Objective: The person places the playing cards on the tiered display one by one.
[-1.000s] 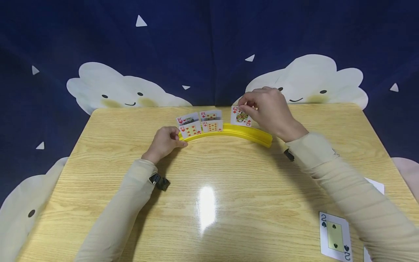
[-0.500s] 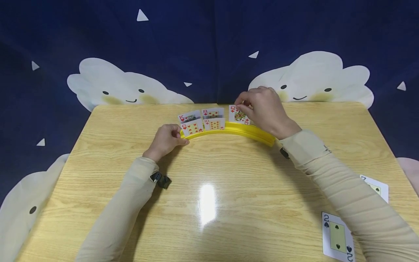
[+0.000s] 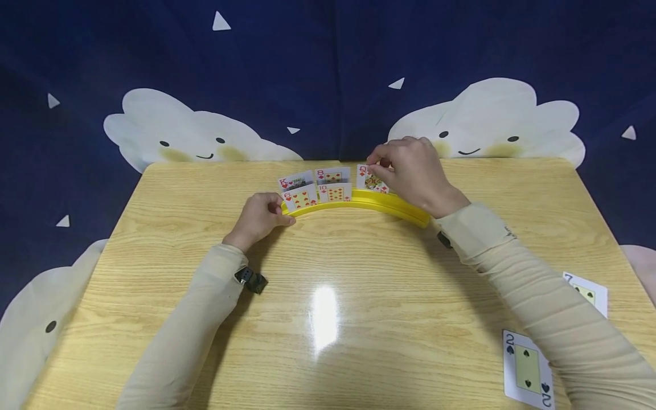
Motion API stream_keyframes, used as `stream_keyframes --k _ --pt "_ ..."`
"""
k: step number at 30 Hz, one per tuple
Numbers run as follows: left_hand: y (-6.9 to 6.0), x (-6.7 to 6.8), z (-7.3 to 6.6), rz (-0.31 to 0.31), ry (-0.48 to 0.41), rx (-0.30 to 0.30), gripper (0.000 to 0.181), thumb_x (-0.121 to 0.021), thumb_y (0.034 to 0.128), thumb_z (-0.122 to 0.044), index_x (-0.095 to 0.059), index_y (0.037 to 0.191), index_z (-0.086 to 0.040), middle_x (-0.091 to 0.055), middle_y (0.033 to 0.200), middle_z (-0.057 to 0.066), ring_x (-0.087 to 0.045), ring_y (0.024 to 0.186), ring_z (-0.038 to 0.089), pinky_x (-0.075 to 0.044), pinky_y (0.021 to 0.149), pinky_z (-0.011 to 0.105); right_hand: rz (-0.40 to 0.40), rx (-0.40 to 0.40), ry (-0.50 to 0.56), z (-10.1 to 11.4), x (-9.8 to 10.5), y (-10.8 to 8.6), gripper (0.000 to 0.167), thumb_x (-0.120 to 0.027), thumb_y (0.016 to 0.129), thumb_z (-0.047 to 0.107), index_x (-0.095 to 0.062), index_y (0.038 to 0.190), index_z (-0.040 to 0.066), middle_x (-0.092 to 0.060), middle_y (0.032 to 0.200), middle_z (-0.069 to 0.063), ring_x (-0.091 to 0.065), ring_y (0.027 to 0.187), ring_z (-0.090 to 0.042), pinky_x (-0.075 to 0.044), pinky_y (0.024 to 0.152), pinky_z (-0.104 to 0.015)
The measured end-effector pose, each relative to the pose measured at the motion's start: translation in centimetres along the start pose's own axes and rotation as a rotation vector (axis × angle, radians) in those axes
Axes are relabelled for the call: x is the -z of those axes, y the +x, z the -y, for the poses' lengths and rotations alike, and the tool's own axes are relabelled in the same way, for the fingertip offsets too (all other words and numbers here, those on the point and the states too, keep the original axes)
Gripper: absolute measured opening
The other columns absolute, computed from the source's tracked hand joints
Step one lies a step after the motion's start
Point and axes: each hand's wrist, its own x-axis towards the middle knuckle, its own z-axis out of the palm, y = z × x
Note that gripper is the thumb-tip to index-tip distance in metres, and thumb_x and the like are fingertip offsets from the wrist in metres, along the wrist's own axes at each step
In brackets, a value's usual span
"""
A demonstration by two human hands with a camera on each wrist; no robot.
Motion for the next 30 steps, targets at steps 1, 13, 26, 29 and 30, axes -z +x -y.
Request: stream_keyframes --k 1,13,26,29,30 --pt "0.0 0.0 0.0 -0.001 -0.002 0.001 0.028 -0.092 0.0877 -0.002 -0.064 0.092 -0.001 -0.054 0.078 0.004 -0.046 0.07 0.016 -0.035 0.06 0.026 0.003 -0.004 0.0 0.0 0.0 0.0 0.004 -0.08 0.097 0.005 -0.083 0.1 0.005 -0.077 0.084 -0.008 -0.067 0.075 -0.028 -0.045 0.073 -0.045" --pt "0.1 0.0 0.0 0.004 -0.009 0.013 0.029 -0.092 0.0877 -0.001 -0.064 0.093 -0.002 -0.054 0.08 0.004 -0.047 0.071 0.016 -0.036 0.061 0.026 -0.03 -0.029 0.002 0.2 0.7 -0.5 0.014 -0.085 0.095 0.012 -0.083 0.107 0.005 -0.078 0.093 -0.011 -0.068 0.081 -0.031 -0.048 0.073 -0.046" --pt "0.0 0.2 0.1 -0.002 0.0 -0.022 0.029 -0.092 0.0872 -0.001 -0.064 0.091 -0.001 -0.053 0.078 0.004 -0.047 0.071 0.017 -0.036 0.062 0.027 -0.126 0.034 0.029 0.2 2.4 -3.0 0.01 -0.088 0.092 0.008 -0.083 0.101 0.007 -0.079 0.093 -0.007 -0.07 0.076 -0.028 -0.047 0.074 -0.049" --pt "0.1 0.2 0.1 -0.002 0.003 -0.02 0.029 -0.092 0.0876 -0.002 -0.063 0.089 -0.002 -0.053 0.078 0.004 -0.046 0.071 0.017 -0.035 0.062 0.027 -0.115 0.035 0.027 0.4 2.6 -3.6 0.008 -0.087 0.092 0.007 -0.083 0.1 0.008 -0.08 0.093 -0.006 -0.07 0.077 -0.027 -0.046 0.073 -0.046" --pt "0.1 0.1 0.1 0.001 0.002 -0.016 0.03 -0.092 0.0878 -0.002 -0.062 0.089 -0.002 -0.052 0.077 0.004 -0.046 0.071 0.017 -0.035 0.062 0.027 -0.113 0.039 0.026 0.4 2.7 -3.8 0.008 -0.087 0.092 0.007 -0.083 0.099 0.008 -0.08 0.094 -0.005 -0.07 0.078 -0.026 -0.046 0.072 -0.044"
